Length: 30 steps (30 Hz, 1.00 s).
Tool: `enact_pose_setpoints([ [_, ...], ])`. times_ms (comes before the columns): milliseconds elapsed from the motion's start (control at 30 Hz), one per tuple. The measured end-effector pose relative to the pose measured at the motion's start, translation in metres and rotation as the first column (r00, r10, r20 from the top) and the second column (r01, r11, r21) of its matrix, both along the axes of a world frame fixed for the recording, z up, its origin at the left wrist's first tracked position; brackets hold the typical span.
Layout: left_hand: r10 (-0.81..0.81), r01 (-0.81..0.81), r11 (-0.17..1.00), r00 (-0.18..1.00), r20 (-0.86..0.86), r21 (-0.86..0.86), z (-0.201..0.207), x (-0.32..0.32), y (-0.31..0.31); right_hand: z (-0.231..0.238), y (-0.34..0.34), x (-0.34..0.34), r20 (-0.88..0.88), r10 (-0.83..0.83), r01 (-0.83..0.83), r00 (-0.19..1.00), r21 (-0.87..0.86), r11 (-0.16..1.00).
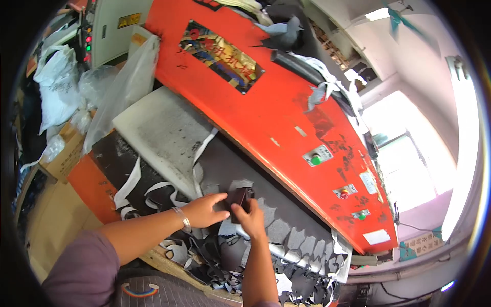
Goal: Cutting shoe parts from a sheet of material using a metal die and a hydraulic clicker press.
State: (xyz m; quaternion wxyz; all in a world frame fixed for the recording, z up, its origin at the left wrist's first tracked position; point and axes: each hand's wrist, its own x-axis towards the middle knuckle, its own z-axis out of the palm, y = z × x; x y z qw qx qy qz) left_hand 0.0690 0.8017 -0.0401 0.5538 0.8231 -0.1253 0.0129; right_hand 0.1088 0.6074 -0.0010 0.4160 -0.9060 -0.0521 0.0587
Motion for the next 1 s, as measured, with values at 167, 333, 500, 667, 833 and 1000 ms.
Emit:
enact_pose_setpoints([
  [167,-0.405,0.090,0.833,0.771,-0.491,-0.546,0.013,0.038,-0.028,-0.011,-0.020,-0.017,-0.066,0.101,-0.060,0.993,0.451,0.891],
  [333,-0.340,0.043,0.813,0.845,-0.413,-0.581,-0.008,0.039,-0.029,0.006,-0.026,-0.013,-0.056,0.140,-0.096,0.989,0.481,0.871],
  [500,-0.491,0.243,0.863,0.608,-0.624,-0.443,-0.023,-0.011,-0.024,0.039,-0.007,0.022,0.176,0.237,-0.209,0.955,-0.166,0.964],
  [667,-0.589,0.673,0.709,0.400,-0.702,-0.210,-0.008,-0.049,-0.022,0.032,0.073,0.051,0.214,0.386,-0.246,0.897,-0.484,0.840],
  [833,-0.131,0.137,0.990,0.979,-0.156,0.030,-0.003,-0.041,0.009,0.016,0.113,0.064,0.165,0.317,-0.134,0.934,-0.662,0.737],
  [1000,0.333,-0.327,0.943,0.908,0.254,-0.064,-0.007,0.000,0.033,0.004,0.119,0.068,0.185,0.280,-0.065,0.942,-0.718,0.693],
])
